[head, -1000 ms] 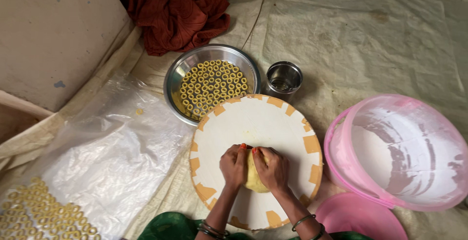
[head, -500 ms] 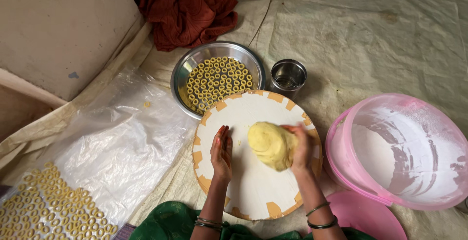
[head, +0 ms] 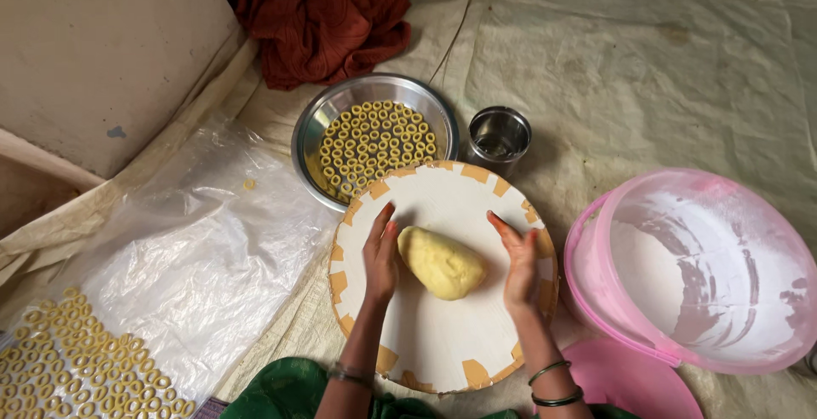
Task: The person kneads a yellow dough on a round board, repeatedly pressing and folding it by hand. They briefly add liquid from a small metal cup using a spoon, then continue kneading before placing the dough into a pink container.
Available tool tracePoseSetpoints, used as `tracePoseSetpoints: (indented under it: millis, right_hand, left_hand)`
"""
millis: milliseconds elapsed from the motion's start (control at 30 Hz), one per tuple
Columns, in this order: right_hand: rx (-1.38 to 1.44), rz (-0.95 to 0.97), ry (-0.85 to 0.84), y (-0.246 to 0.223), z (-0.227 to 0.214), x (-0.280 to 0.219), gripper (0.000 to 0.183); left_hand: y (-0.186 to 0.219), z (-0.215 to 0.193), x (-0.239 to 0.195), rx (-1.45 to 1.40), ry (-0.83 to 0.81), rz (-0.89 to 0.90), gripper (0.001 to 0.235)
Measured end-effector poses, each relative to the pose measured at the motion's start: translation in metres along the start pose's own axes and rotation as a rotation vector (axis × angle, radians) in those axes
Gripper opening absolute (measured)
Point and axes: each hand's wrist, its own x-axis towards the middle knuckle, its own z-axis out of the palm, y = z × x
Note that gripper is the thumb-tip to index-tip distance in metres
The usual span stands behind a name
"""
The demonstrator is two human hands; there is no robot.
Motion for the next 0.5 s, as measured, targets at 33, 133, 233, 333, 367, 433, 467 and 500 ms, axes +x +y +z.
tracePoseSetpoints:
  millis: [33,133,233,333,367,433,467,500]
  right_hand:
    - [-0.02,0.017,0.013,0.004,0.006,-0.006,0.08]
    - [-0.125,0.024,0.044,0.012,0.037,-0.022,0.074]
    - [-0.32,-0.069,0.019,0.01,0.053,-0.043,0.072]
    - [-0.527,-0.261,-0.045,0.006,0.059,-0.058,0.067]
    - [-0.603,-0.345,-0.056,0.004,0.061,-0.061,0.064]
    - [-0.696,-0.447,-0.043,0.001,0.065,-0.065,0.06]
    - [-0.712,-0.465,-0.018,0.0,0.067,-0.067,0.059]
    - [-0.73,-0.478,0.008,-0.001,0.068,-0.069,0.058]
  left_hand:
    - [0.002,0.003,0.006,0.058,-0.066,0.006,0.077]
    - [0.008,0.015,0.007,0.095,-0.218,-0.004,0.076]
    - [0.013,0.016,-0.013,0.113,-0.245,-0.005,0.07]
    - [0.017,0.017,-0.038,0.192,-0.173,0.04,0.061]
    - [0.02,0.019,-0.042,0.223,-0.143,0.065,0.058]
    - [0.025,0.028,-0.046,0.346,-0.103,0.065,0.05]
    - [0.028,0.032,-0.048,0.406,-0.082,0.066,0.047]
    - [0.031,0.035,-0.05,0.43,-0.074,0.08,0.044]
